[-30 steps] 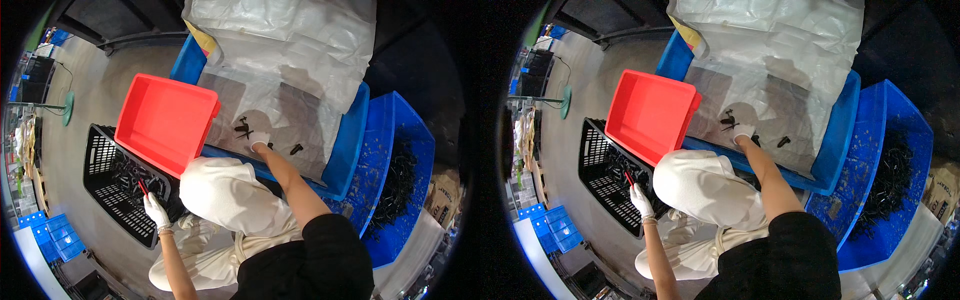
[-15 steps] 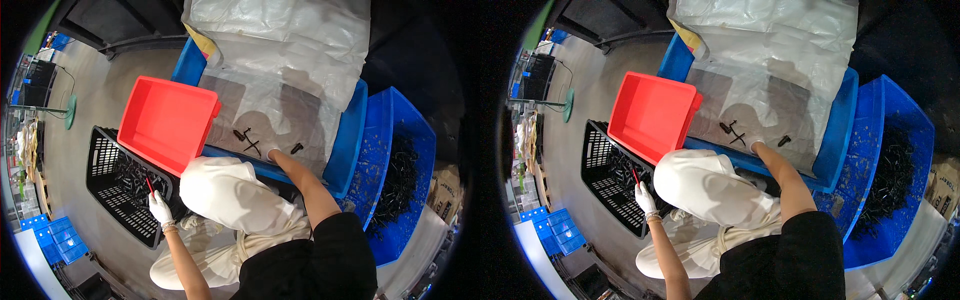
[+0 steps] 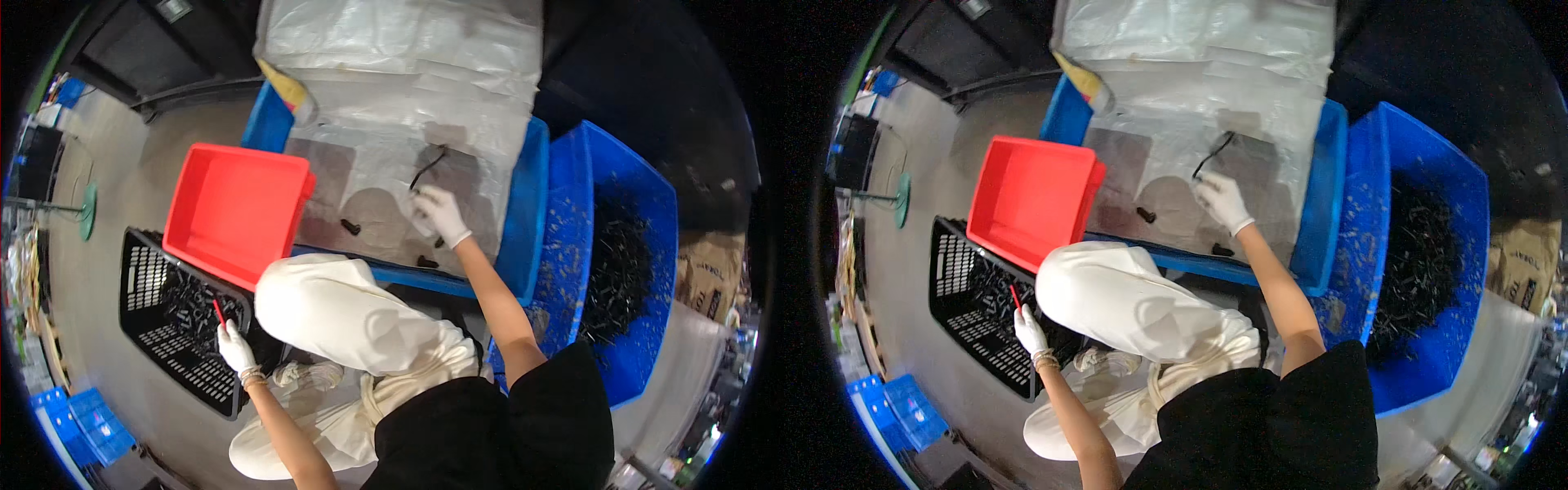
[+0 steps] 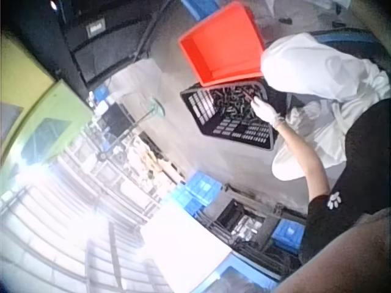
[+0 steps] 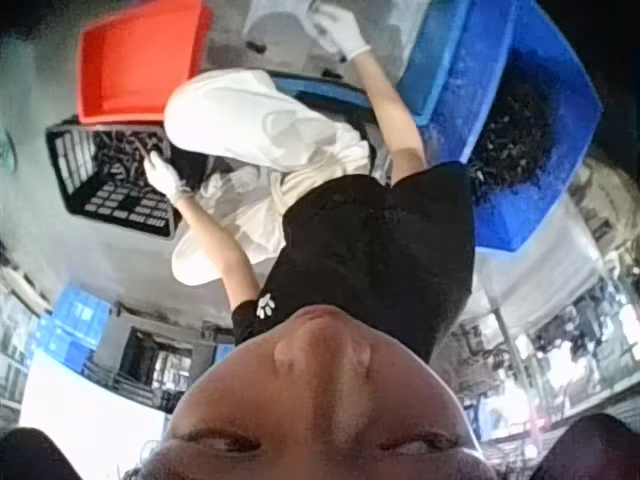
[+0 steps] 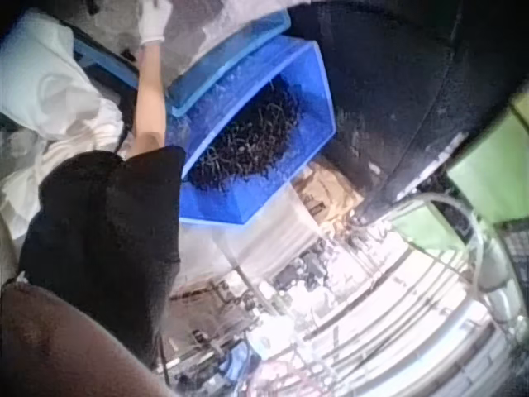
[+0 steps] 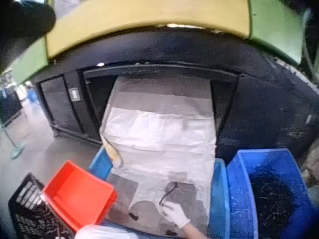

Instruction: The person assembles plastic components by fitting small plastic pieces onto larger plastic parts by hand, then places the assembled parts into a container.

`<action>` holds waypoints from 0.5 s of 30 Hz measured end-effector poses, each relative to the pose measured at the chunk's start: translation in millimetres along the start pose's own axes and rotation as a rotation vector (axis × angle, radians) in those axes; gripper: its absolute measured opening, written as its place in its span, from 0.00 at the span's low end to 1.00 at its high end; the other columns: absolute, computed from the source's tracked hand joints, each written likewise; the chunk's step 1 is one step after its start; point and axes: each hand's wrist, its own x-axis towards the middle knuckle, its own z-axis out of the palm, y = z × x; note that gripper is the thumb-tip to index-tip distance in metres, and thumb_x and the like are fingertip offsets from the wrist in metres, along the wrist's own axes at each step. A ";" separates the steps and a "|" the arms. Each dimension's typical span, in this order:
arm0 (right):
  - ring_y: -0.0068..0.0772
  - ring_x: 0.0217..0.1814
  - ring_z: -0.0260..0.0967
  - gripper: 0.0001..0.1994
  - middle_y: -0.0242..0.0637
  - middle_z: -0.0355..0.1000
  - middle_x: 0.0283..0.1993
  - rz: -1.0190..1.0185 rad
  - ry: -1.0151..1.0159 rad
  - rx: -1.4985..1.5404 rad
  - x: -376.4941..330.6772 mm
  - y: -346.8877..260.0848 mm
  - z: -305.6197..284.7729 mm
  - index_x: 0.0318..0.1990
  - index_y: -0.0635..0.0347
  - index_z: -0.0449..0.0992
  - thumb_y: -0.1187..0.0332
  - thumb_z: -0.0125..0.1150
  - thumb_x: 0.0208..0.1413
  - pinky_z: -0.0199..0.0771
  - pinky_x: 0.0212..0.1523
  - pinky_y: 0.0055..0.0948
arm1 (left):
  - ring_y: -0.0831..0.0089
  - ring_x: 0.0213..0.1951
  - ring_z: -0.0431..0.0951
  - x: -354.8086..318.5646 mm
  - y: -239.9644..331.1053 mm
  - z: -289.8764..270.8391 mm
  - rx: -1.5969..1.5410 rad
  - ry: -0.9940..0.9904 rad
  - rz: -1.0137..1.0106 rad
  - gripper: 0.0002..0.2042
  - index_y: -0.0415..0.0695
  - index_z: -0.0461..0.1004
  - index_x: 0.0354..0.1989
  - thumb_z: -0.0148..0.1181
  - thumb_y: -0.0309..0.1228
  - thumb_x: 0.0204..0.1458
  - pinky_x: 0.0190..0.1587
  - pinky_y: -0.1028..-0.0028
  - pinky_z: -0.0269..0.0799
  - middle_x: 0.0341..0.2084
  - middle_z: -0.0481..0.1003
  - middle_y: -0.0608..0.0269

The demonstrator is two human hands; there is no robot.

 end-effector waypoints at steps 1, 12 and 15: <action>0.19 0.25 0.66 0.09 0.32 0.71 0.28 -0.162 0.153 0.002 -2.4 -23.5 -18.3 0.35 0.68 0.75 0.69 0.56 0.51 0.64 0.26 0.21 | 0.52 0.42 0.74 0.2 -3.6 -4.1 0.030 0.005 -0.014 0.23 0.33 0.69 0.48 0.49 0.44 0.56 0.46 0.66 0.66 0.41 0.73 0.42; 0.33 0.24 0.65 0.25 0.39 0.70 0.43 -0.160 0.793 1.113 -11.7 -47.3 -236.5 0.54 0.58 0.55 0.69 0.58 0.50 0.73 0.31 0.39 | 0.52 0.44 0.73 6.0 -12.3 0.8 -0.026 -0.035 0.011 0.25 0.29 0.66 0.50 0.47 0.44 0.57 0.48 0.66 0.64 0.43 0.72 0.39; 0.33 0.20 0.63 0.32 0.43 0.70 0.41 -0.151 1.007 0.826 -16.7 -60.4 -199.9 0.60 0.59 0.46 0.71 0.55 0.50 0.72 0.26 0.36 | 0.53 0.45 0.72 7.6 -10.2 0.8 0.008 -0.050 -0.015 0.25 0.30 0.66 0.51 0.48 0.43 0.57 0.49 0.67 0.64 0.44 0.71 0.40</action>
